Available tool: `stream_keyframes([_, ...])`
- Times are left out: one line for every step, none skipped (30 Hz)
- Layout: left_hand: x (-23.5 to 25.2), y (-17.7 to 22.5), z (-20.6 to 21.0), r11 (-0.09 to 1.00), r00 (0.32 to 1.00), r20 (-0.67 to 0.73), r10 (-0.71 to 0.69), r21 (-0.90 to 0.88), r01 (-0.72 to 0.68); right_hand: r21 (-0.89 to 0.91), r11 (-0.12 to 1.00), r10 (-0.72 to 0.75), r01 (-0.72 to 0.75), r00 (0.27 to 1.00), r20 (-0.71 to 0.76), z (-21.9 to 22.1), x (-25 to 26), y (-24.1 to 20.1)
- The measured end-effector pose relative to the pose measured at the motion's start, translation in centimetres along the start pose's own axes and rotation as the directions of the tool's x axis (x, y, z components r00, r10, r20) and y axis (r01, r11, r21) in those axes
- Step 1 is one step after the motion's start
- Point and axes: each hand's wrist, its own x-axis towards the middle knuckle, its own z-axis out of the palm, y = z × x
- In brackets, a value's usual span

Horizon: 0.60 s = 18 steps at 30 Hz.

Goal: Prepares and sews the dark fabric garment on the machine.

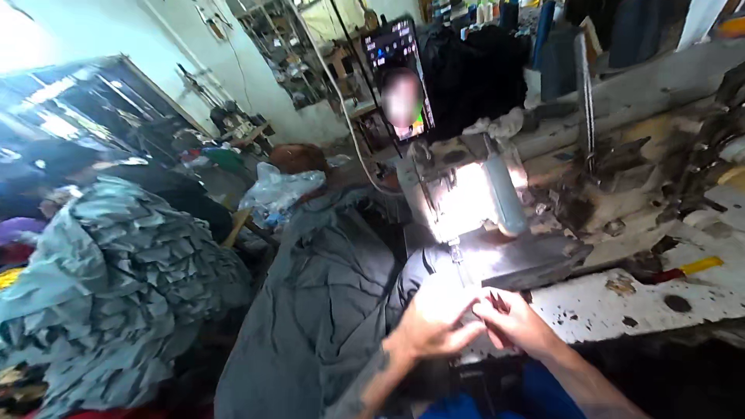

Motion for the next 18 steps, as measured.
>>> stream_keyframes([0.0, -0.9, -0.7, 0.997, 0.999, 0.040, 0.025, 0.067, -0.028, 0.021, 0.998, 0.056, -0.057, 0.997, 0.049, -0.3, 0.1, -0.6])
stream_keyframes([0.3, -1.8, -2.1, 0.992, 0.995, 0.089, 0.050, 0.115, -0.060, 0.003, 0.997, 0.078, -0.079, 0.992, 0.099, -0.7, 0.4, -1.3])
stream_keyframes([0.8, -2.4, -3.6, 0.985, 0.985, 0.159, 0.074, 0.141, -0.097, -0.061, 0.996, 0.072, -0.064, 0.988, 0.137, -0.9, 0.9, -1.9])
stream_keyframes([1.3, -2.7, -5.0, 0.980, 0.968, 0.230, 0.104, 0.141, -0.138, -0.155, 0.988, 0.028, -0.004, 0.988, 0.150, -1.1, 1.3, -2.3])
stream_keyframes([1.7, -2.6, -6.0, 0.978, 0.948, 0.290, 0.132, 0.118, -0.173, -0.275, 0.956, -0.061, 0.099, 0.988, 0.142, -1.1, 1.5, -2.0])
stream_keyframes([2.1, -2.1, -6.8, 0.981, 0.931, 0.334, 0.149, 0.069, -0.182, -0.410, 0.883, -0.194, 0.227, 0.973, 0.121, -1.1, 1.6, -1.5])
stream_keyframes([2.8, -1.7, -7.4, 0.985, 0.920, 0.358, 0.159, 0.010, -0.174, -0.522, 0.771, -0.362, 0.364, 0.926, 0.110, -1.1, 1.9, -1.0])
stream_keyframes([3.6, -1.4, -7.9, 0.986, 0.914, 0.371, 0.165, -0.054, -0.156, -0.587, 0.663, -0.494, 0.466, 0.861, 0.125, -1.2, 2.4, -0.8])
stream_keyframes([4.3, -1.3, -8.3, 0.986, 0.913, 0.372, 0.164, -0.088, -0.142, -0.599, 0.614, -0.544, 0.514, 0.825, 0.152, -1.3, 2.7, -0.8])
stream_keyframes([4.9, -1.5, -8.7, 0.986, 0.916, 0.368, 0.161, -0.088, -0.138, -0.562, 0.630, -0.547, 0.536, 0.820, 0.169, -1.6, 3.0, -0.8])
stream_keyframes([5.6, -1.9, -9.1, 0.989, 0.914, 0.377, 0.149, -0.053, -0.139, -0.486, 0.690, -0.526, 0.536, 0.833, 0.172, -1.8, 3.3, -0.8])
stream_keyframes([6.2, -2.1, -9.7, 0.986, 0.907, 0.399, 0.133, 0.035, -0.160, -0.370, 0.773, -0.493, 0.515, 0.855, 0.159, -1.9, 3.6, -0.6])
stream_keyframes([6.6, -2.0, -10.3, 0.971, 0.893, 0.435, 0.117, 0.138, -0.194, -0.248, 0.842, -0.457, 0.478, 0.878, 0.141, -1.9, 3.8, 0.0])
stream_keyframes([7.0, -1.5, -10.7, 0.952, 0.880, 0.464, 0.102, 0.212, -0.223, -0.161, 0.880, -0.431, 0.446, 0.894, 0.122, -1.8, 3.7, 0.7])
stream_keyframes([7.2, -0.8, -10.8, 0.943, 0.868, 0.486, 0.099, 0.233, -0.238, -0.107, 0.901, -0.411, 0.420, 0.907, 0.091, -1.7, 3.5, 1.5])
stream_keyframes([7.2, -0.4, -10.7, 0.947, 0.861, 0.499, 0.095, 0.222, -0.233, -0.073, 0.914, -0.396, 0.399, 0.917, 0.053, -1.6, 3.1, 2.3])
stream_keyframes([7.1, -0.2, -10.5, 0.955, 0.858, 0.505, 0.095, 0.199, -0.222, -0.059, 0.918, -0.392, 0.392, 0.920, 0.018, -1.4, 2.8, 2.9])
stream_keyframes([7.2, -0.4, -10.5, 0.960, 0.851, 0.517, 0.090, 0.184, -0.213, -0.054, 0.916, -0.398, 0.397, 0.917, -0.011, -1.1, 2.6, 3.3])
